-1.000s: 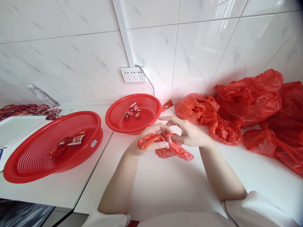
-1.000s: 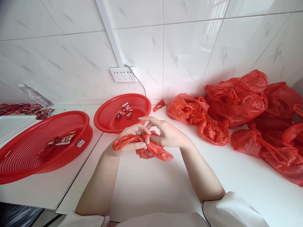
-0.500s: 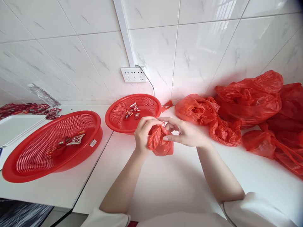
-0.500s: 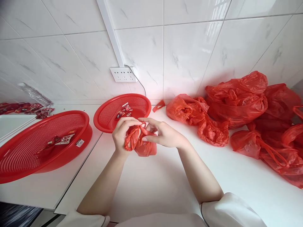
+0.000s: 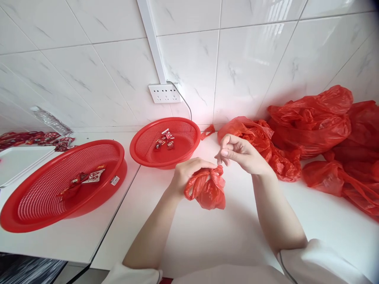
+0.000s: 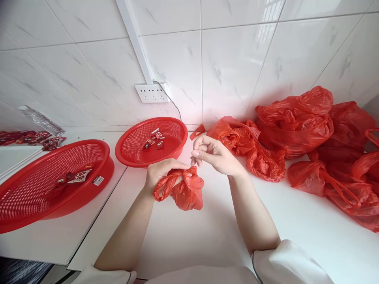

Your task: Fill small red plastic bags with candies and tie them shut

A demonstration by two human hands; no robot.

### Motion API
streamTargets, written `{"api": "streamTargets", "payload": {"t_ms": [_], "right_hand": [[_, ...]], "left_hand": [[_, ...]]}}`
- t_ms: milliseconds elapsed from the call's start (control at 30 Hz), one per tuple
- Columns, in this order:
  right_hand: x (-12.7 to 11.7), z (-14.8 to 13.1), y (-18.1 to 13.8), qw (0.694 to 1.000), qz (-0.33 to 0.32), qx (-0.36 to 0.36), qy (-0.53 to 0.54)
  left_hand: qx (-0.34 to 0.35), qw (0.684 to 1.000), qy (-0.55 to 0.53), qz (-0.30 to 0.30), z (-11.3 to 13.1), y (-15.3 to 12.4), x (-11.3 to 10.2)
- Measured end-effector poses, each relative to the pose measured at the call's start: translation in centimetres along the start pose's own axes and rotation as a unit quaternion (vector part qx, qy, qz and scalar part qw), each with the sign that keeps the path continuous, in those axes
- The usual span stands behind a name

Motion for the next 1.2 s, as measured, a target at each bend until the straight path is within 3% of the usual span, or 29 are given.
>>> {"api": "streamTargets", "payload": {"t_ms": [233,433,700,933,1033,1200], "right_hand": [[1.7,0.9,-0.4,0.989,-0.115,0.060,-0.076],[1.1,0.8,-0.1,0.999,-0.037,0.035,-0.017],[1.9,1.7,-0.4,0.977,-0.121,0.100,-0.142],[1.3,0.7,0.2,0.998,-0.021,0.023,-0.047],[0.4,0.3,0.2,0.993,0.018,0.012,-0.117],[0.5,0.3,-0.2,0.966,-0.038,0.047,-0.251]], "left_hand": [[-0.068,0.997,-0.016,0.034,-1.1,-0.4,-0.8],[-0.072,0.996,0.058,0.002,-1.6,-0.4,-0.5],[-0.055,0.989,0.126,0.047,-0.7,-0.2,-1.7],[-0.024,0.984,0.177,0.013,0.2,-0.1,-1.5],[-0.024,0.975,0.222,-0.017,0.3,-0.1,-1.7],[-0.015,0.966,0.252,-0.049,0.7,0.0,-2.6]]}}
Point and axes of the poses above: each hand's wrist, its own y-axis towards the middle knuckle, its own x-axis out of the palm, z = x × y, the point moved 9 cm from there along y, towards the middle knuckle, and after that the axes turned 5 degrees about -z, right-handed, at the moved point
